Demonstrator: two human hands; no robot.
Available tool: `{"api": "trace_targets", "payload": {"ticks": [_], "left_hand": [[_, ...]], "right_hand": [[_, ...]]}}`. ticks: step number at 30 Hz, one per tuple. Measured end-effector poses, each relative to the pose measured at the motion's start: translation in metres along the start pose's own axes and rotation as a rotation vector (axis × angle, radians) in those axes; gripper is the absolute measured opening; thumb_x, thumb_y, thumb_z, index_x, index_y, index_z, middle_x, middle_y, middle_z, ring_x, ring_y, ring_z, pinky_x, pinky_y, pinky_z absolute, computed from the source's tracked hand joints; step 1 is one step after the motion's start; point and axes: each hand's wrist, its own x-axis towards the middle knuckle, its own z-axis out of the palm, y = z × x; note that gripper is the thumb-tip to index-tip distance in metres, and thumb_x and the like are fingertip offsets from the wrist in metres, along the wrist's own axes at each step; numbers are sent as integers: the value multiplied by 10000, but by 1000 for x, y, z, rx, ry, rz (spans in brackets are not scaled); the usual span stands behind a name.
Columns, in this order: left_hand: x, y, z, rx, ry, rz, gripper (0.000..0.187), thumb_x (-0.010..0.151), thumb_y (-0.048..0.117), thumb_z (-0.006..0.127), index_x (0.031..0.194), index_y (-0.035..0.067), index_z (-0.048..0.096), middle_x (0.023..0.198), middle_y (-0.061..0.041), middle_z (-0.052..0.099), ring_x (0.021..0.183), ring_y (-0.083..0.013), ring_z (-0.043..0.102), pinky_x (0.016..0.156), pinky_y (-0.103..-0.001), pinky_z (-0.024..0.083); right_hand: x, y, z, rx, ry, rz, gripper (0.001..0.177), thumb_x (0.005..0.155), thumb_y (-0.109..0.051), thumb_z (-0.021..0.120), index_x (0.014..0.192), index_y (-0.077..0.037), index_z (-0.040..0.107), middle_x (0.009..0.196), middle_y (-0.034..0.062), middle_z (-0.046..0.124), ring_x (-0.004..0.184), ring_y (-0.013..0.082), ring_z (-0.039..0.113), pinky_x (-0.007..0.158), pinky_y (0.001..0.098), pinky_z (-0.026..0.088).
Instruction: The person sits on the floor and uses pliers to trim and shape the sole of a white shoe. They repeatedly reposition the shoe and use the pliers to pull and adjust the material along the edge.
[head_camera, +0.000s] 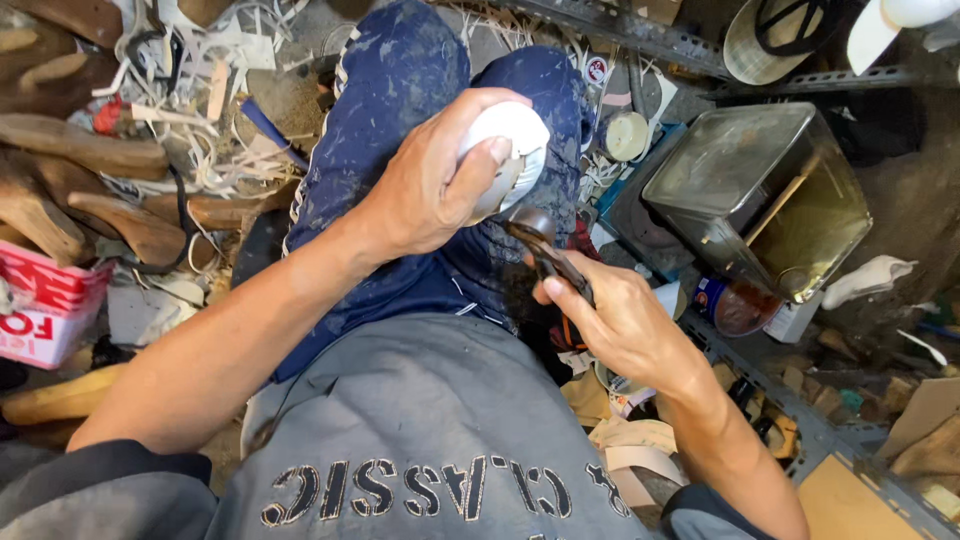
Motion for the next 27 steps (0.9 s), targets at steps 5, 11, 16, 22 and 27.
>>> {"api": "trace_targets", "payload": {"ticks": [5,11,16,22,27], "left_hand": [[2,1,0,-19,-47,-47,452,1055,381,345,1365,81,480,1201,-141,630,1004,-265,608,873,-374,468],[1,0,1,-30,-51,-45,463,1065,401,342,1380,89,473,1234,-135,618,1042,-257,605,906,-360,462],[1,-2,-1,-49,-65,-32,464,1068,381,345,1381,67,480,1290,-130,606,1143,-257,595,992,-363,441],[2,-2,-3,-60,-58,-39,487,1060,402,339,1374,64,495,1278,-124,618,1123,-242,603,979,-346,447],[5,0,-7,-95,-107,-81,545,1043,472,340,1383,75,494,1150,-76,628,959,-180,598,869,-317,451]], "right_hand": [[22,4,-15,3,-27,-230,383,1061,-297,418,1293,-53,599,1168,52,758,1071,194,726,934,350,494],[38,5,-47,-226,-156,-203,525,1037,-373,413,1469,-103,540,656,151,565,587,351,544,646,413,432],[50,8,-69,-187,-245,-252,377,1044,-354,424,1273,-132,624,653,52,573,559,229,563,616,357,445],[42,10,-41,23,-151,-148,258,1040,-301,473,1002,-108,640,780,1,762,739,127,737,743,293,539],[34,11,-30,-211,-51,-264,422,1047,-314,456,1374,-68,561,1151,130,725,987,369,693,740,444,491]]}}
